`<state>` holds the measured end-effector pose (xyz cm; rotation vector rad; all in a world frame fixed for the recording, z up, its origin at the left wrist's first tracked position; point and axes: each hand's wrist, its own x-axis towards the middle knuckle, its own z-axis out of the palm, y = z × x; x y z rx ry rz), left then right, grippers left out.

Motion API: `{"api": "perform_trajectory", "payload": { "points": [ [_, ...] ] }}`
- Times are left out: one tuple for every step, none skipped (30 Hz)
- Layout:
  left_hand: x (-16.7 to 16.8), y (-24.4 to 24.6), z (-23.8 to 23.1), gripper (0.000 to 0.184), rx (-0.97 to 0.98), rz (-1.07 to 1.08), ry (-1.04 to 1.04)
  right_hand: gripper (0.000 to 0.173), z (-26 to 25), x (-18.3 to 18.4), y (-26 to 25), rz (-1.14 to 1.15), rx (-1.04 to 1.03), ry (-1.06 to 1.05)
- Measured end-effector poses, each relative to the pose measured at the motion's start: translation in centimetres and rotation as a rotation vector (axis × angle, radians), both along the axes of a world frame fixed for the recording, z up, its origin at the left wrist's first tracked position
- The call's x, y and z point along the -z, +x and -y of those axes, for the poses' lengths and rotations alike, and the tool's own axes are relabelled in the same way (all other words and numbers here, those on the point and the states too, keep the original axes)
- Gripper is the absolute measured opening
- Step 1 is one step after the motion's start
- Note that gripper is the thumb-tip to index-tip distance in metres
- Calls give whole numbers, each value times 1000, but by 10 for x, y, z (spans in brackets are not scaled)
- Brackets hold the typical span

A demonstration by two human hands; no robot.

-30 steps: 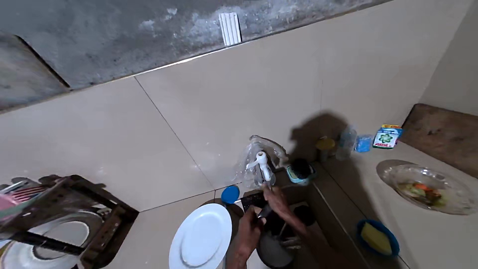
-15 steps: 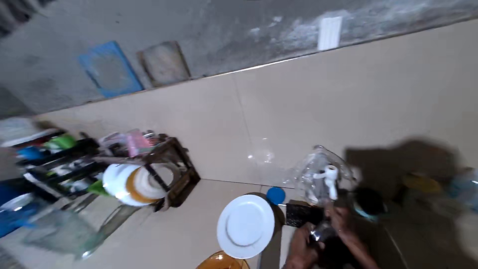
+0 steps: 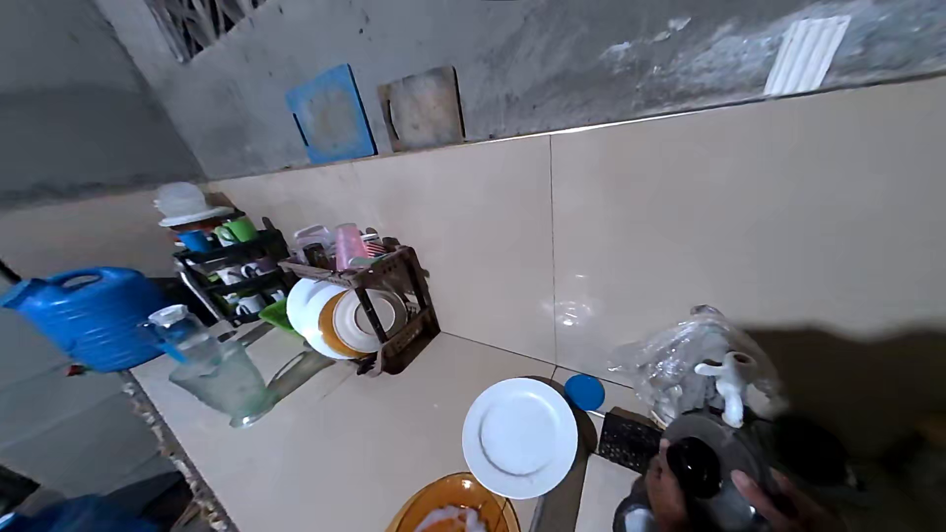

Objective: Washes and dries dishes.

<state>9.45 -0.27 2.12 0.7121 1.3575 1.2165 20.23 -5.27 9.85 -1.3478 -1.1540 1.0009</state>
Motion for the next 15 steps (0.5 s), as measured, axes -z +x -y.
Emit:
{"api": "perform_trajectory", "payload": {
  "points": [
    [-2,11,2,58,-8,-2,-32,34,4,0,1,44,19,51],
    [-5,19,4,60,-18,-3,-55,41,7,4,5,74,32,89],
    [-9,22,2,65,-24,-12,-75,44,10,11,11,92,55,106],
    [-16,20,-1,68,9,-66,-95,43,10,22,20,93,98,115],
    [-24,14,-5,69,78,-167,-107,43,10,38,31,80,156,104],
    [-30,6,-8,69,142,-256,-102,45,13,45,36,57,213,50],
    [-34,-3,-12,68,206,-325,-77,48,18,43,36,36,249,-28],
    [-35,-11,-16,66,259,-349,-41,49,17,46,38,3,271,-110],
    [-35,-19,-19,62,317,-335,-9,48,11,53,37,-62,287,-155],
    [-33,-27,-22,56,371,-277,19,42,2,67,37,-187,310,-152],
    [-31,-35,-22,48,427,-181,40,39,-5,75,32,-294,313,-161],
    [-33,-44,-17,40,473,-85,43,37,-9,81,25,-350,305,-167],
    [-38,-52,-10,35,490,-14,34,38,-15,89,21,-391,309,-191],
    [-44,-57,-2,29,488,24,29,38,-19,95,15,-390,318,-217],
    [-49,-62,5,25,495,43,29,39,-22,97,9,-383,319,-244]
  ]
}}
